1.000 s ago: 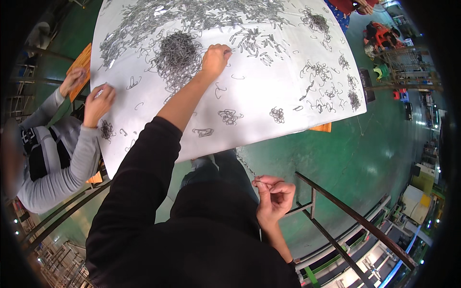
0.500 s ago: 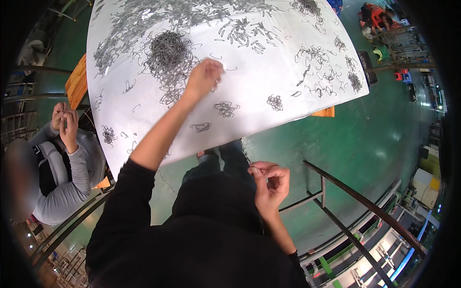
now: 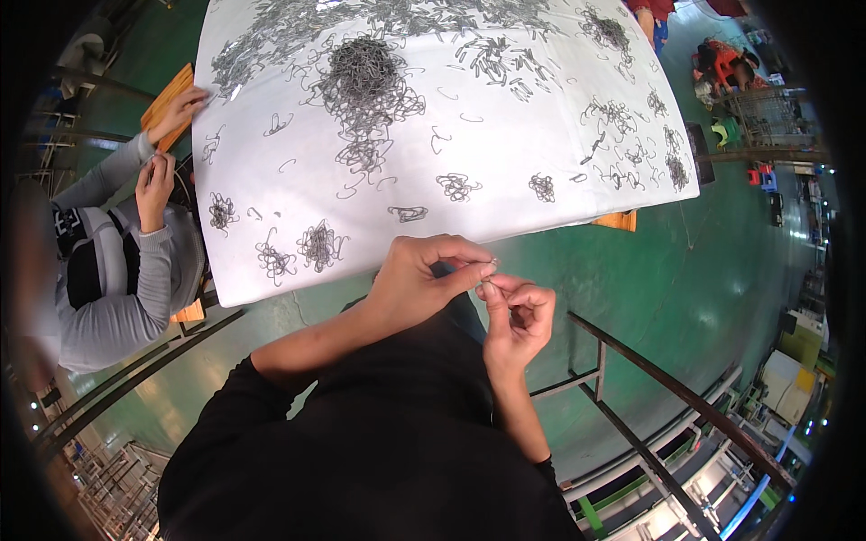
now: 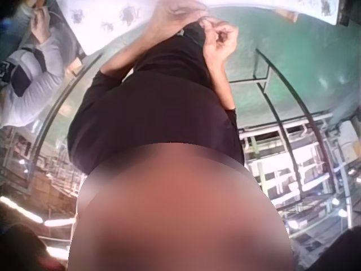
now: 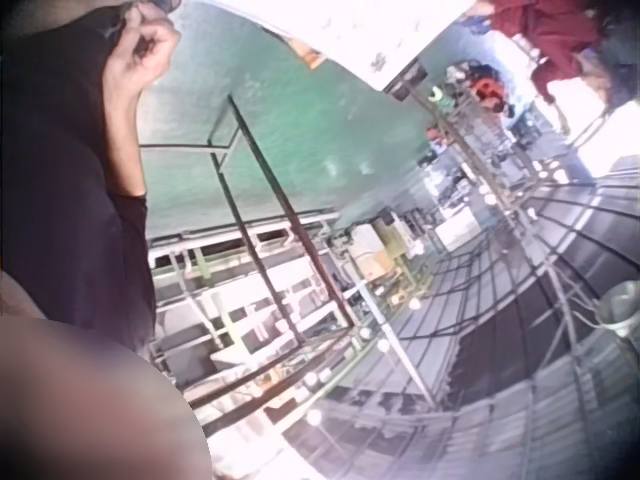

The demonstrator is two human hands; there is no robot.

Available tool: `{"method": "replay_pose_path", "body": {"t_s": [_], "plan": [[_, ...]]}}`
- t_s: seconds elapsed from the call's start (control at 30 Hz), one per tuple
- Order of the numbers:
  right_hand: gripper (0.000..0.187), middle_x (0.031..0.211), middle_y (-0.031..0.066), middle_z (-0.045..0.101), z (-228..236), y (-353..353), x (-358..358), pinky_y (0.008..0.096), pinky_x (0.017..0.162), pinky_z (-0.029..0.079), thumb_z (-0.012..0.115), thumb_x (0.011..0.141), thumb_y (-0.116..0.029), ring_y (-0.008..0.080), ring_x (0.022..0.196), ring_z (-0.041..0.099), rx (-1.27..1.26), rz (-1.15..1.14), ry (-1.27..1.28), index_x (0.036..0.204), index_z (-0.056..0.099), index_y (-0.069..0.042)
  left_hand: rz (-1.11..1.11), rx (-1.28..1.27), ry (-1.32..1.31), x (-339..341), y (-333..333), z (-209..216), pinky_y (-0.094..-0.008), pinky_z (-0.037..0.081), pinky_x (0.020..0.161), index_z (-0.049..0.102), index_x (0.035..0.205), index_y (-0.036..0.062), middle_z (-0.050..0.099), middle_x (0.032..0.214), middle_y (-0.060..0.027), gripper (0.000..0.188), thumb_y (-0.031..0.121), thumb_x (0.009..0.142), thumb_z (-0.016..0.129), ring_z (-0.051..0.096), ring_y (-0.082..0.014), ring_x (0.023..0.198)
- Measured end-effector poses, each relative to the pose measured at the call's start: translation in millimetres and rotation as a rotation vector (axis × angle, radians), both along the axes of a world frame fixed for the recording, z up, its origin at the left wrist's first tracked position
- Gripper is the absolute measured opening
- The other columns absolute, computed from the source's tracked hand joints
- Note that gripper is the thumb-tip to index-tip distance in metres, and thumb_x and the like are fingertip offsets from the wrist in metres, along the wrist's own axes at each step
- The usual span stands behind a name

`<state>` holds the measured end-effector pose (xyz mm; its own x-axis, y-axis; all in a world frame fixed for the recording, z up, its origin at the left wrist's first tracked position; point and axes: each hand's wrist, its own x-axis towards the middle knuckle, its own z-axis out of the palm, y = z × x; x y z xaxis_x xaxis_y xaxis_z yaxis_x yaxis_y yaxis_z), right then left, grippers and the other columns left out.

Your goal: The person picks up small metal wire pieces from a table and links them together by hand to form a chain. The person repeatedly picks, links, and places the wires, occasionally adjusting the growing chain.

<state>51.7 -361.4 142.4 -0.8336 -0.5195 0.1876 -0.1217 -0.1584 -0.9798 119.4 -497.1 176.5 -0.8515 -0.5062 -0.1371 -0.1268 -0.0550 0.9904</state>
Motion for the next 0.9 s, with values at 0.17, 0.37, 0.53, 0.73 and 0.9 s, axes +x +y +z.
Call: {"method": "replay_pose_path", "body": {"t_s": [0.17,0.37,0.53,0.73,0.9], "plan": [[0.025,0.093,0.0165,0.064,-2,-5,6,0.0269,0.073,0.054,0.062,0.085,0.009,0.0149,0.079,0.062,0.119,0.025,0.251,0.089,0.042,-0.003,0.062,-0.241,0.148,12,1,-4,-0.026,0.051,0.076,0.072,0.094,0.0038,0.067,0.102,-0.0085,0.012,0.003,0.082,0.069,0.064,-0.0142,0.086],[0.022,0.095,0.0145,0.063,-9,-13,-2,0.0259,0.07,0.051,0.066,0.085,0.001,0.0162,0.087,0.061,0.04,0.029,0.23,0.099,0.05,0.001,0.194,-0.368,0.219,23,6,-17,-0.0293,0.049,0.078,0.073,0.092,0.0081,0.06,0.114,-0.0062,0.014,0.004,0.079,0.071,0.056,-0.0199,0.102],[0.014,0.092,0.0064,0.066,-60,-83,-100,0.0287,0.07,0.048,0.063,0.089,-0.013,0.0161,0.083,0.061,0.44,0.166,0.265,0.098,0.063,-0.002,0.226,-0.328,0.172,30,10,-16,-0.0302,0.048,0.077,0.073,0.092,0.0091,0.062,0.107,-0.0045,0.018,0.001,0.076,0.073,0.055,-0.0202,0.1],[0.02,0.089,0.0094,0.071,-117,-228,-187,0.0339,0.073,0.051,0.065,0.085,-0.026,0.0227,0.082,0.067,1.007,0.164,0.396,0.094,0.072,-0.009,0.258,-0.383,0.19,33,17,-7,-0.032,0.049,0.076,0.072,0.091,0.0064,0.063,0.096,-0.0049,0.017,0.0,0.076,0.073,0.059,-0.0216,0.093],[0.028,0.105,0.0089,0.069,-128,-275,-193,0.0392,0.084,0.049,0.064,0.087,-0.031,0.0275,0.102,0.064,1.393,0.163,0.439,0.104,0.068,-0.009,0.267,-0.399,0.198,32,21,-4,-0.0325,0.049,0.075,0.072,0.093,0.0068,0.063,0.092,-0.004,0.017,0.001,0.077,0.073,0.059,-0.0212,0.09]]}}
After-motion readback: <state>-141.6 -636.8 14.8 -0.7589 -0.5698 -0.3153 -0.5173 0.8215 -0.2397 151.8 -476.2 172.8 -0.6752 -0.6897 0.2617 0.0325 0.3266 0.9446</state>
